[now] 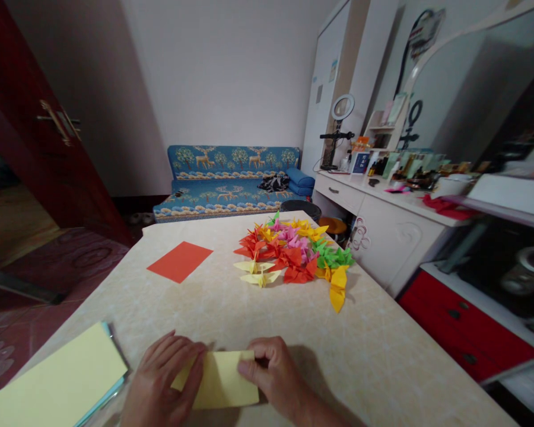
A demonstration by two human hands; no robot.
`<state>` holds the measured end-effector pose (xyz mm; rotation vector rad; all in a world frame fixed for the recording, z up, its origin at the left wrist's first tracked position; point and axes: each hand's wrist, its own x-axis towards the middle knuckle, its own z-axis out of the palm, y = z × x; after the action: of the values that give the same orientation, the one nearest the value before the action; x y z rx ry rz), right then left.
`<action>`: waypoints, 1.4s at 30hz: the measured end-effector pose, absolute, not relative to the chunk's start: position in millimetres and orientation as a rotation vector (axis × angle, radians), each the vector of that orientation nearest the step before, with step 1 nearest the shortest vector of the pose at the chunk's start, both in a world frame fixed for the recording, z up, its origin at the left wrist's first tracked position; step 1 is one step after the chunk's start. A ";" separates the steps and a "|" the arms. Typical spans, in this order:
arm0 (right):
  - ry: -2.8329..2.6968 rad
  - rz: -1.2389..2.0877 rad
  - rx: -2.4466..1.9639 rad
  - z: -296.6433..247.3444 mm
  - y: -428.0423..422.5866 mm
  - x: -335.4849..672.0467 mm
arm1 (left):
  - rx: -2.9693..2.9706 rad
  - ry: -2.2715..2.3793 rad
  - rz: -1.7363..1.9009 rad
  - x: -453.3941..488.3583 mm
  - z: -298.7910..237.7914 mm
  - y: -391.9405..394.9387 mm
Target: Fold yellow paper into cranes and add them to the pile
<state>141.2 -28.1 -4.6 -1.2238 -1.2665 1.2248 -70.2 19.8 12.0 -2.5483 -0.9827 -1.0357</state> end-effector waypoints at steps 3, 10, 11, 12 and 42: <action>-1.164 1.248 -1.209 -7.9 -25.9 143.0 | -2.430 -1.095 -1.125 -78.8 13.5 23.8; -1.030 1.160 -1.303 -12.9 -18.6 147.7 | -2.363 -1.291 -1.220 -82.7 20.2 22.5; -1.029 1.156 -1.314 -12.9 -18.5 147.8 | -2.362 -1.294 -1.230 -82.1 20.7 21.7; -1.028 1.158 -1.317 -13.0 -18.6 147.6 | -2.370 -1.297 -1.236 -81.4 21.2 20.8; -1.128 1.158 -1.295 -19.4 -18.6 143.2 | -2.456 -1.264 -1.189 -78.5 27.5 19.7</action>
<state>143.2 -18.6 -19.4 -1.2945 -1.1282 1.1580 -78.5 19.7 27.5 -2.4563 -1.2644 -1.1888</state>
